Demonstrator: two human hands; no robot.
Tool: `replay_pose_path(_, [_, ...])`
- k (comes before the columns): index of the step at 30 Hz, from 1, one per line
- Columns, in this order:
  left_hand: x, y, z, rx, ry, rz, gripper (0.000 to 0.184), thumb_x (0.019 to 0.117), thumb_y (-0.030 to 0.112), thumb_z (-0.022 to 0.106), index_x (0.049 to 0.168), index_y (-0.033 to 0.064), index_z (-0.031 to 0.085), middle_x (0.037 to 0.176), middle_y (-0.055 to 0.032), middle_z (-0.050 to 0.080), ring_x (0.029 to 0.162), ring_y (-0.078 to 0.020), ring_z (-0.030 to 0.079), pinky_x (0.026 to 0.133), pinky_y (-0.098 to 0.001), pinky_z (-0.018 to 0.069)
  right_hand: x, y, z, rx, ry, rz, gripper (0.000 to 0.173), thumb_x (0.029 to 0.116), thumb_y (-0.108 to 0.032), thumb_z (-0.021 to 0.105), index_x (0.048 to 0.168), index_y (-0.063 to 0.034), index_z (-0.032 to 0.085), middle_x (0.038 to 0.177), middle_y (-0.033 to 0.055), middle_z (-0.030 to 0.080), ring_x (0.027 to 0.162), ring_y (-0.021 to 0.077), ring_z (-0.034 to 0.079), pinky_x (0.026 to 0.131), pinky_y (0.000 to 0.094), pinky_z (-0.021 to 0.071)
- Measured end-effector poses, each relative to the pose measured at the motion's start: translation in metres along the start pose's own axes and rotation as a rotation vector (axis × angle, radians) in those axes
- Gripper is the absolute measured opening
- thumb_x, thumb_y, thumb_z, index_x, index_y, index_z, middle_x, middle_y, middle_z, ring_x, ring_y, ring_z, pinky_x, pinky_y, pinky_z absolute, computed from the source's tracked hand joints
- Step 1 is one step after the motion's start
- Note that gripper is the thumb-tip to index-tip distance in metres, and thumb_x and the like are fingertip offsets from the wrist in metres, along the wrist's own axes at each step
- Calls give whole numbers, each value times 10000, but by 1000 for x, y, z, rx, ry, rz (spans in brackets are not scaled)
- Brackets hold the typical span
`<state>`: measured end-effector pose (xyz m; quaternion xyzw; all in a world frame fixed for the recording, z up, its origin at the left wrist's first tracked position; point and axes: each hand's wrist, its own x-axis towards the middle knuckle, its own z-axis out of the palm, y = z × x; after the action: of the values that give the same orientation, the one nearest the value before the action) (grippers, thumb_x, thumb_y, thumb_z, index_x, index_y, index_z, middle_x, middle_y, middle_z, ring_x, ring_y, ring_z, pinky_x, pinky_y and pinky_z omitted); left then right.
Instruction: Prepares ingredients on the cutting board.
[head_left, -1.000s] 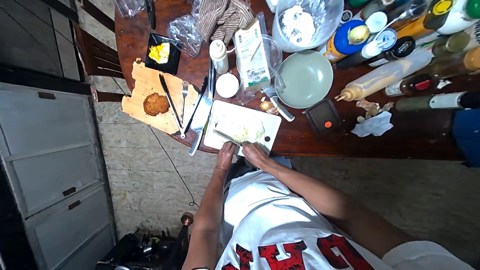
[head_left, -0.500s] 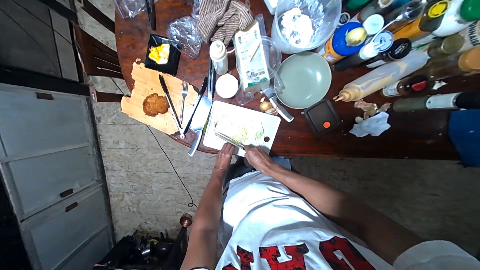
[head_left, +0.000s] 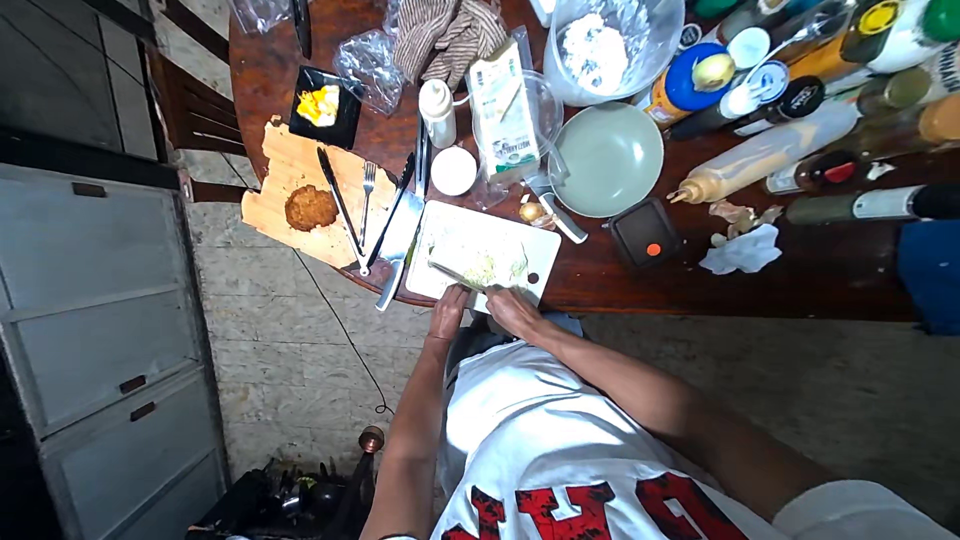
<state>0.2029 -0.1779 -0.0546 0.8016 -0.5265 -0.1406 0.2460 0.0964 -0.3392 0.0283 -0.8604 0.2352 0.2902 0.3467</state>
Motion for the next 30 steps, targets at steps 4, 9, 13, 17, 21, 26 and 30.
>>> replay_pose_path(4, [-4, -2, 2, 0, 15, 12, 146, 958, -38, 598, 1002, 3, 731, 1063, -144, 716, 1066, -290, 691, 953, -389, 572, -8, -5, -5, 1, -35, 16, 316, 1075, -187, 410, 1230, 2, 610, 1007, 236, 705, 999, 419, 709, 855, 566, 570])
replay_pose_path(9, [-5, 0, 3, 8, 26, 1, 170, 952, -48, 599, 1027, 12, 738, 1108, -137, 724, 1110, -285, 687, 977, -391, 565, 5, -6, 0, -9, -9, 8, 266, 1062, -159, 444, 1195, -6, 616, 997, 224, 703, 983, 409, 711, 841, 553, 577])
replay_pose_path(13, [-5, 0, 2, 15, 22, -6, 177, 944, -52, 609, 1036, 22, 741, 1094, -132, 724, 1074, -281, 692, 952, -388, 571, -9, -9, -6, -1, -39, 3, 301, 1069, -172, 420, 1220, 4, 611, 995, 234, 704, 985, 419, 710, 844, 566, 571])
replay_pose_path(17, [-6, 0, 4, 1, 13, -24, 173, 956, -45, 598, 1039, 17, 736, 1110, -135, 721, 1102, -281, 687, 974, -387, 565, 4, -4, 6, -31, 3, -4, 277, 1059, -156, 441, 1188, 0, 629, 985, 224, 708, 969, 409, 714, 838, 553, 577])
replay_pose_path(21, [-5, 1, 0, -6, -16, -43, 167, 954, -46, 595, 1034, 5, 733, 1090, -145, 719, 1080, -294, 690, 960, -404, 570, -12, -8, -5, -18, -33, 11, 317, 1074, -183, 414, 1233, 9, 610, 1008, 242, 704, 1003, 425, 708, 860, 567, 570])
replay_pose_path(26, [-5, 2, 1, -23, -16, -57, 172, 960, -40, 594, 1048, 9, 733, 1092, -145, 716, 1079, -289, 689, 958, -401, 572, 3, -4, 6, -23, -1, 4, 291, 1058, -169, 453, 1210, 9, 626, 1012, 240, 706, 995, 424, 706, 862, 570, 567])
replay_pose_path(30, [-6, 0, 2, -15, -18, -49, 148, 959, -35, 604, 1022, 13, 729, 1069, -139, 709, 1051, -283, 686, 939, -395, 573, -5, -10, -3, -30, -16, -13, 290, 1065, -175, 436, 1199, 5, 619, 983, 228, 705, 982, 410, 711, 852, 558, 572])
